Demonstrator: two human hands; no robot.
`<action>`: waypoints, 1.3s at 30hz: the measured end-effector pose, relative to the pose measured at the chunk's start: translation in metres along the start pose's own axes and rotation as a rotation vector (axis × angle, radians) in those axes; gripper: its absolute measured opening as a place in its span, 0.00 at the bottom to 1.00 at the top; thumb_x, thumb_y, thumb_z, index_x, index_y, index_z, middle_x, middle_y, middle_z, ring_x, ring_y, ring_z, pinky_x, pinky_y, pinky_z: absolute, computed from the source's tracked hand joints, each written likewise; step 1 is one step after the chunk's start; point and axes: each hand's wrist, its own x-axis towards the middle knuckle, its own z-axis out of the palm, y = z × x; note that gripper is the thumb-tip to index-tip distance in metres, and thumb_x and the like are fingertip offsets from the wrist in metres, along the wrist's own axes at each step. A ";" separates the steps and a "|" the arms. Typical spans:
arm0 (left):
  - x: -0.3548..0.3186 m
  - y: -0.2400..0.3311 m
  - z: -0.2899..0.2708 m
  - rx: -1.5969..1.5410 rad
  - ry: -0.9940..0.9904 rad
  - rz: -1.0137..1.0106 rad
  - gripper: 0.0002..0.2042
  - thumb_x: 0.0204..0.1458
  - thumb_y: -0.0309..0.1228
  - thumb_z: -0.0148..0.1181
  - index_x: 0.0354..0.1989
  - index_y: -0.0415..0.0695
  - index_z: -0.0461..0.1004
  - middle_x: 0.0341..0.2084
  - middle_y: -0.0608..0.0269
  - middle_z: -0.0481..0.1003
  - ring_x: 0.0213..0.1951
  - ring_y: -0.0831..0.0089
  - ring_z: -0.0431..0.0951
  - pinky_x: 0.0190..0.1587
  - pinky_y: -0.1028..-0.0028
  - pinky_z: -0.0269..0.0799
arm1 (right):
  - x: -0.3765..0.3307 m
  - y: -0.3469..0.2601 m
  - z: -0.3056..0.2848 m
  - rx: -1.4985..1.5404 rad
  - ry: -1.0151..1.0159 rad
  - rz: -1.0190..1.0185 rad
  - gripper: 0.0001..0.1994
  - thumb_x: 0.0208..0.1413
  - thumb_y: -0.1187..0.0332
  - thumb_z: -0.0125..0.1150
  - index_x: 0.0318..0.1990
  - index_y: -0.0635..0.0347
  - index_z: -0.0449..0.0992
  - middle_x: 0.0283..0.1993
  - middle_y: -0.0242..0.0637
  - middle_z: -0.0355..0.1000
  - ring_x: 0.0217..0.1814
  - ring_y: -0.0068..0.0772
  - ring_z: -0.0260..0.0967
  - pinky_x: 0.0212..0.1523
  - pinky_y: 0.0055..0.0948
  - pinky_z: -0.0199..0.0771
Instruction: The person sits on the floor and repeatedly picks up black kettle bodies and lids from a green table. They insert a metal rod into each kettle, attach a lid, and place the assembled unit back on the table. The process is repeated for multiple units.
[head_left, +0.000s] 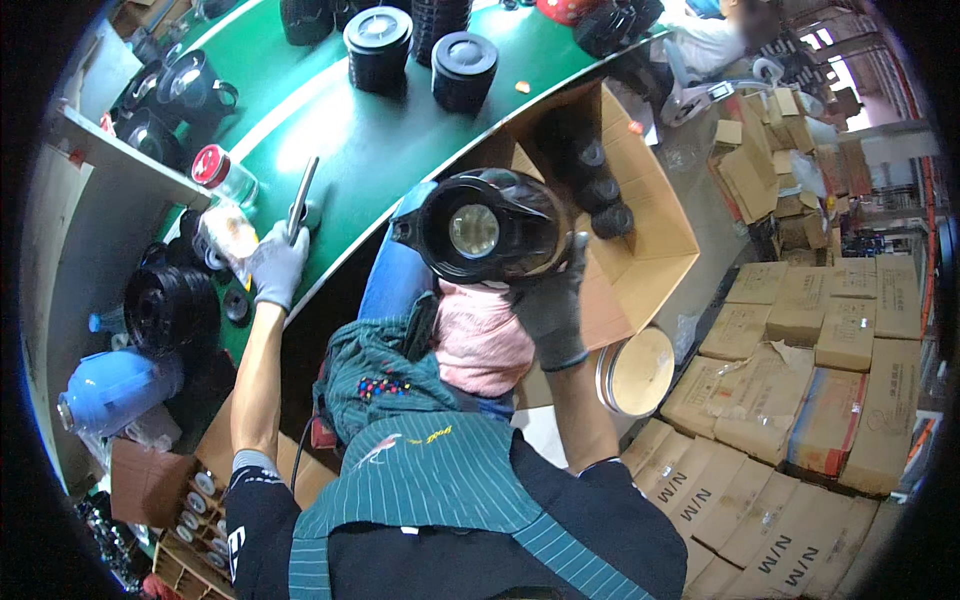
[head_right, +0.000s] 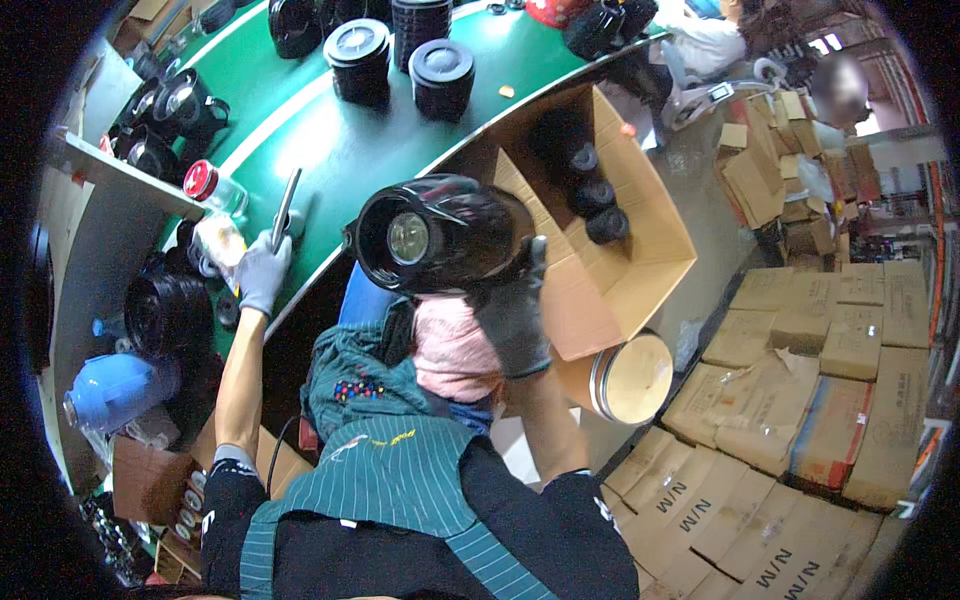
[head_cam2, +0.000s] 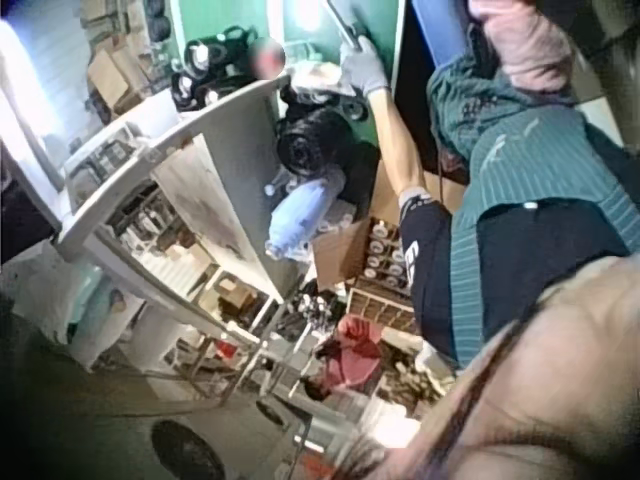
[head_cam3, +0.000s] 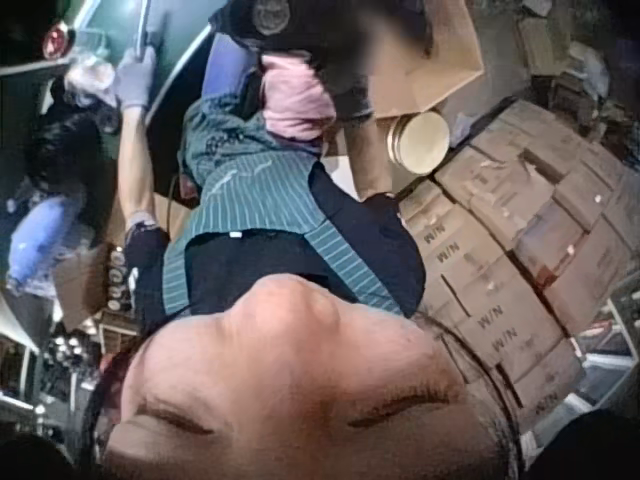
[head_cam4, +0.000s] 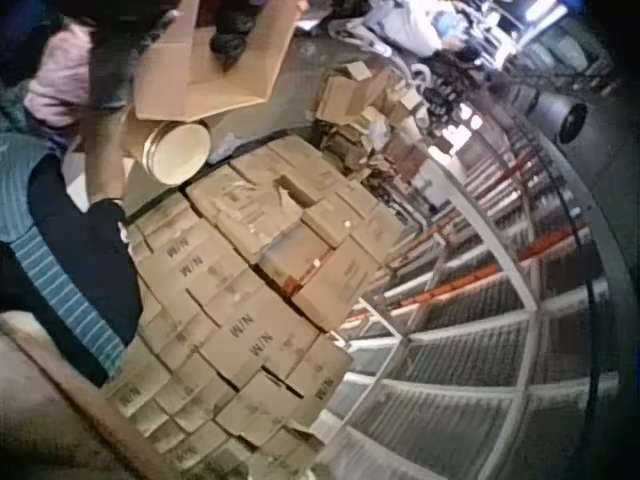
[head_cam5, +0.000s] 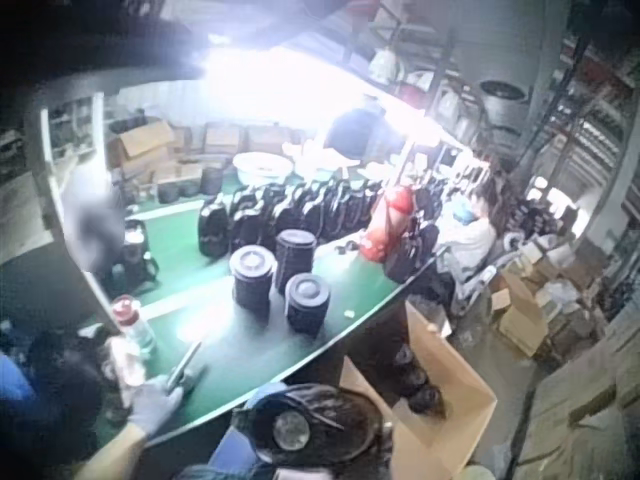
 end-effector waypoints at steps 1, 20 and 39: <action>-0.001 0.008 -0.010 0.002 -0.052 -0.005 0.23 0.64 0.54 0.61 0.45 0.44 0.78 0.35 0.44 0.84 0.40 0.47 0.86 0.43 0.49 0.79 | 0.000 0.011 -0.011 0.125 -0.069 0.027 0.41 0.72 0.30 0.41 0.81 0.47 0.59 0.81 0.41 0.61 0.81 0.45 0.61 0.81 0.51 0.61; -0.097 0.198 -0.190 -0.359 0.283 0.810 0.30 0.48 0.51 0.79 0.60 0.58 0.78 0.73 0.46 0.65 0.74 0.41 0.60 0.74 0.42 0.59 | 0.003 0.021 0.038 0.107 -0.005 0.076 0.45 0.70 0.27 0.43 0.80 0.51 0.60 0.79 0.45 0.64 0.80 0.49 0.63 0.78 0.56 0.65; 0.255 0.072 -0.138 -0.070 0.459 0.433 0.25 0.36 0.39 0.84 0.48 0.49 0.89 0.61 0.45 0.76 0.60 0.43 0.75 0.66 0.51 0.70 | 0.077 0.057 -0.043 0.229 -0.301 0.486 0.42 0.74 0.31 0.31 0.81 0.55 0.59 0.80 0.56 0.62 0.82 0.61 0.58 0.82 0.67 0.52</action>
